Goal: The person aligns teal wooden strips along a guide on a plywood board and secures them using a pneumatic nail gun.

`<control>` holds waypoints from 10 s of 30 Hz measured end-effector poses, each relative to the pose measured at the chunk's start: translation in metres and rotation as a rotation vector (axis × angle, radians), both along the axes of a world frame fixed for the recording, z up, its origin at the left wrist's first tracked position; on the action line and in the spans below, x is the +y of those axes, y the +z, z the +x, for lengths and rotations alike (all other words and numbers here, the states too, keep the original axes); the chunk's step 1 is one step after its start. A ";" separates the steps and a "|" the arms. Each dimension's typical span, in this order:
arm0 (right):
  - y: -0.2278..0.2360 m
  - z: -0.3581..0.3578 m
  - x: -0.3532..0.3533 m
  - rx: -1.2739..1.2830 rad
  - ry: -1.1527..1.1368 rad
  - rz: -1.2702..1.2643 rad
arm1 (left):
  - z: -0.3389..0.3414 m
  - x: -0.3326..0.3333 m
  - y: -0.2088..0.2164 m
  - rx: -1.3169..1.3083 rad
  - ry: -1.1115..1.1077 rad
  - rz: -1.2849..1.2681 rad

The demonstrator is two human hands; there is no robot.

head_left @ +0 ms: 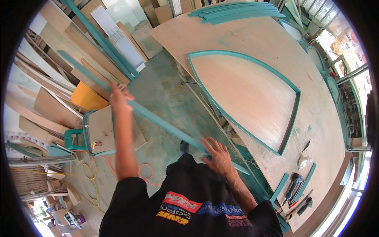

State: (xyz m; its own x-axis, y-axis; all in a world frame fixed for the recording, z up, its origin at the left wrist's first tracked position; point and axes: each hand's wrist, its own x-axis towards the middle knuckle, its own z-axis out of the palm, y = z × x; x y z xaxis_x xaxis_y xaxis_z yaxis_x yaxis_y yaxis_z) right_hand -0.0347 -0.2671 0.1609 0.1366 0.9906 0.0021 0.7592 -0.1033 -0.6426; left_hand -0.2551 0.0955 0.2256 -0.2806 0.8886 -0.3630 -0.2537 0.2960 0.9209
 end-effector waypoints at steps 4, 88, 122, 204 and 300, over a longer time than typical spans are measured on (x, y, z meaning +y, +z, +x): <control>-0.048 0.001 -0.053 -0.073 -0.281 -0.170 | 0.058 -0.042 -0.107 -0.155 -0.176 -0.224; -0.088 0.262 -0.390 -0.224 -1.726 -0.651 | 0.236 0.057 -0.264 0.240 -0.763 -0.221; -0.128 0.294 -0.241 0.563 -1.402 -0.181 | 0.246 0.054 -0.274 0.178 -0.779 -0.192; -0.097 0.117 -0.396 1.383 -1.540 0.105 | 0.252 0.071 -0.268 0.094 -0.779 -0.126; -0.081 -0.304 -0.144 0.840 -2.104 0.269 | 0.222 0.056 -0.286 0.095 -0.999 0.194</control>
